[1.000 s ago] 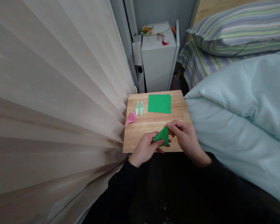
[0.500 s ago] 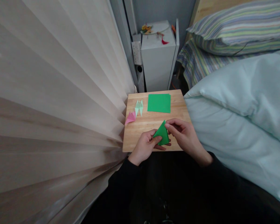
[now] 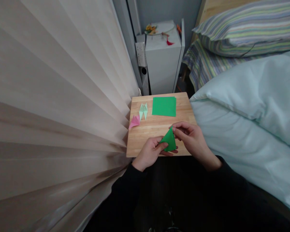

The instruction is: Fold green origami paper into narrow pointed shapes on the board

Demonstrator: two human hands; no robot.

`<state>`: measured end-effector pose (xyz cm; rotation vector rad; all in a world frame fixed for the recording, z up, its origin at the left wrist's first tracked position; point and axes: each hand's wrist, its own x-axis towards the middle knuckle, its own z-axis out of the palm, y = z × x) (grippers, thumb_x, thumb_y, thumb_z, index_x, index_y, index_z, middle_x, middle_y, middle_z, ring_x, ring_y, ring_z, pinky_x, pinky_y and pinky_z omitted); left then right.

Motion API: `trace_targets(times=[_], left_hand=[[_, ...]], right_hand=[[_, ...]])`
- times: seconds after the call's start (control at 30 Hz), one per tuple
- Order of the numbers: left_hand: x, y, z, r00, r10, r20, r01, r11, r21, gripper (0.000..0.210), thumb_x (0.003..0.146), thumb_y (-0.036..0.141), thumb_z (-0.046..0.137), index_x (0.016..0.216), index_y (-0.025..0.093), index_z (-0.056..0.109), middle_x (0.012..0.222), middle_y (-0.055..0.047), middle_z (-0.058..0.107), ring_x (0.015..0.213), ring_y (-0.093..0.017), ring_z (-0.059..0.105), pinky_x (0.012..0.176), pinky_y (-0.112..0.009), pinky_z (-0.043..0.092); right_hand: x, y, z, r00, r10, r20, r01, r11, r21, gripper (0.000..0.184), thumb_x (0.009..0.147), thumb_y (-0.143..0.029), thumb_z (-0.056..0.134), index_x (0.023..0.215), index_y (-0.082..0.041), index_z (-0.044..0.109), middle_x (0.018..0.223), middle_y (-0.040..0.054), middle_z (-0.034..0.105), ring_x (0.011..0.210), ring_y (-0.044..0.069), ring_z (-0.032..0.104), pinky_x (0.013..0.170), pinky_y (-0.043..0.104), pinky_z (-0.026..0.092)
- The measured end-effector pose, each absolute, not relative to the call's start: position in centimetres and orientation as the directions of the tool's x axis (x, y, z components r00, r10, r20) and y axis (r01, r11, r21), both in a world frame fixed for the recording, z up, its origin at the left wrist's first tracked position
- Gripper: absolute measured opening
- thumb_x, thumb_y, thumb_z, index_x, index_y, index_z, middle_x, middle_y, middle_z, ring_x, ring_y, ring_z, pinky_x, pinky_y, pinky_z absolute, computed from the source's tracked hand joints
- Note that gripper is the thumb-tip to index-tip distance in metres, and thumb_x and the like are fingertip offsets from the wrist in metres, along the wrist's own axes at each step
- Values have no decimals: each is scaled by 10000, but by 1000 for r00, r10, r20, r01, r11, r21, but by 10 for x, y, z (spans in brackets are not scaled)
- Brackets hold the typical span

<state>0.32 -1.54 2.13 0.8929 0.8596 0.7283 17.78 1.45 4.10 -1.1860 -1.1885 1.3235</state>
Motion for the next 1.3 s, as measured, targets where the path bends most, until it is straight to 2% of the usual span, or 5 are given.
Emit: trace_targets(times=[0.27, 0.5, 0.93, 1.1, 1.3], left_hand=[[5, -16, 24, 480, 808, -342, -126, 450, 884, 471, 842, 523, 776, 1042, 102, 703, 913, -139, 794, 814, -228, 790, 683, -282, 621], [2, -13, 20, 286, 918, -274, -120, 318, 940, 440, 838, 521, 769, 989, 111, 712, 963, -114, 769, 850, -225, 765, 636, -282, 627], [4, 1, 5, 271, 933, -236, -41, 256, 966, 518, 844, 650, 681, 705, 151, 657, 691, -21, 623, 668, -148, 605, 701, -311, 599], [-1, 6, 0, 298, 936, -188, 153, 148, 977, 336, 870, 421, 688, 671, 152, 663, 620, 7, 561, 610, -123, 524, 608, -250, 462], [1, 17, -7, 117, 991, -72, 28, 69, 997, 162, 832, 266, 735, 953, 164, 699, 673, 38, 570, 548, -80, 505, 523, -205, 388]], right_hand=[[180, 12, 41, 42, 999, 1, 89, -3, -996, 329, 840, -372, 716, 584, -206, 594, 519, -37, 509, 510, 105, 428, 514, 276, 335], [178, 12, 31, -79, 997, -23, 100, -15, -995, 264, 857, -453, 743, 831, -191, 735, 730, 17, 688, 622, 137, 554, 571, 285, 402], [181, 19, 10, -143, 989, -48, 156, -26, -987, 195, 862, -368, 667, 824, -180, 702, 722, 20, 671, 655, 157, 564, 616, 309, 406], [182, 19, 10, -257, 966, -15, 322, 71, -944, 186, 911, -319, 581, 826, -188, 682, 765, 42, 694, 707, 183, 601, 662, 321, 429], [178, 27, 8, -381, 924, 12, 539, 233, -810, 215, 935, -239, 524, 801, -182, 682, 770, 70, 707, 701, 198, 597, 660, 332, 392]])
